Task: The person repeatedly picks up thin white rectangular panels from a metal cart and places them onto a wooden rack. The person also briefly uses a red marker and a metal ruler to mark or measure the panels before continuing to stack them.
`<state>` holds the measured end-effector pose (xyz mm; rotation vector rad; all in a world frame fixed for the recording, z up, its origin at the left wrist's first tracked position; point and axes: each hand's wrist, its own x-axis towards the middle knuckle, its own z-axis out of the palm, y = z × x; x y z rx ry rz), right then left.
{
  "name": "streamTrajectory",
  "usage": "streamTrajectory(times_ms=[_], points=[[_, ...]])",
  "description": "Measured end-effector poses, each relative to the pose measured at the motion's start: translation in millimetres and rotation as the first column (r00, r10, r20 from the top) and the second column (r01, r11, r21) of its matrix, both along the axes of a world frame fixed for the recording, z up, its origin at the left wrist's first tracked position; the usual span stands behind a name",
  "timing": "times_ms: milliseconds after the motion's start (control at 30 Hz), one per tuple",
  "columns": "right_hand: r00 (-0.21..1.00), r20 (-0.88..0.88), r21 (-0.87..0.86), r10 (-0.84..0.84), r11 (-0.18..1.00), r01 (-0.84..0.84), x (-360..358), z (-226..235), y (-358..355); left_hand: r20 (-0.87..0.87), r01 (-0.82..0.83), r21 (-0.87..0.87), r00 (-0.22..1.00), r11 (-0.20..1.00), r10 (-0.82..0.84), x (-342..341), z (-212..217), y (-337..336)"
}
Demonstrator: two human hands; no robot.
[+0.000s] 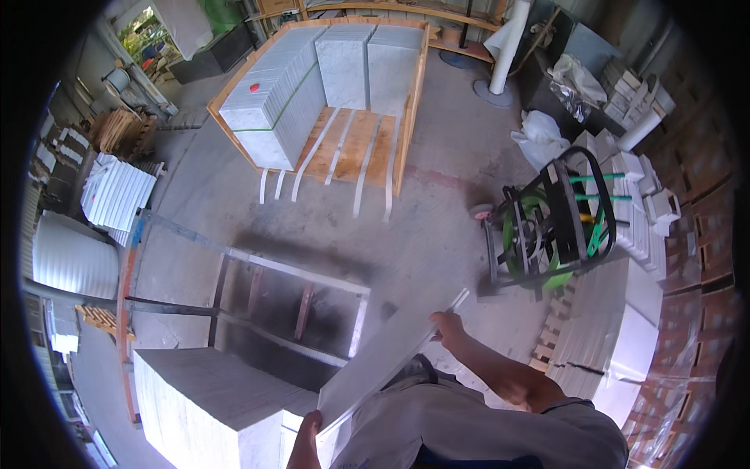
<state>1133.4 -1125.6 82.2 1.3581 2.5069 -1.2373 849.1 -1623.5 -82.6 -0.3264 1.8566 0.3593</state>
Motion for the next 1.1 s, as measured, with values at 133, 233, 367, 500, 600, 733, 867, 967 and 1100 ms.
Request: streamTrajectory(times_ms=[133, 233, 367, 500, 600, 733, 867, 967, 1100], points=[[0.559, 0.082, -0.764, -0.825, 0.307, 0.567, -34.5, 5.5, 45.2, -0.150, 0.694, 0.048, 0.716, 0.718, -0.682, -39.4, -33.9, 40.6], [0.591, -0.033, -0.718, -0.806, 0.430, 0.547, -58.2, -2.7, 74.1, -0.112, 0.891, -0.037, 0.447, 0.453, -0.888, -44.9, -32.9, 65.2], [0.607, -0.038, -0.717, -0.794, 0.445, 0.537, -95.8, -33.4, 121.8, -0.053, 0.773, -0.029, 0.632, 0.634, -0.773, -58.8, -20.4, 105.3], [0.687, -0.082, -0.735, -0.722, 0.509, 0.447, -139.8, -48.1, 166.5, -0.035, 0.412, -0.042, 0.910, 0.910, -0.414, -57.6, -0.1, 129.8], [0.612, 0.103, -0.793, -0.784, 0.307, 0.526, -191.2, -42.2, 209.3, -0.059, 0.309, -0.089, 0.948, 0.947, -0.314, -53.1, 19.9, 159.5], [0.682, 0.115, -0.843, -0.722, 0.292, 0.451, -247.9, -41.1, 278.3, -0.112, 0.288, -0.164, 0.945, 0.943, -0.308, -70.1, 55.4, 223.6], [0.837, -0.127, -0.716, -0.532, 0.633, 0.294, -297.2, -44.5, 344.0, -0.127, 0.232, -0.196, 0.957, 0.953, -0.260, -94.3, 85.9, 290.2], [0.722, 0.150, -0.811, -0.676, 0.333, 0.481, -336.9, -33.4, 391.2, -0.134, 0.207, -0.199, 0.963, 0.958, -0.236, -113.4, 95.2, 330.8], [0.853, -0.213, -0.727, -0.476, 0.661, 0.187, -386.2, -19.3, 445.8, -0.142, 0.211, -0.199, 0.960, 0.957, -0.241, -160.4, 93.7, 387.4]])
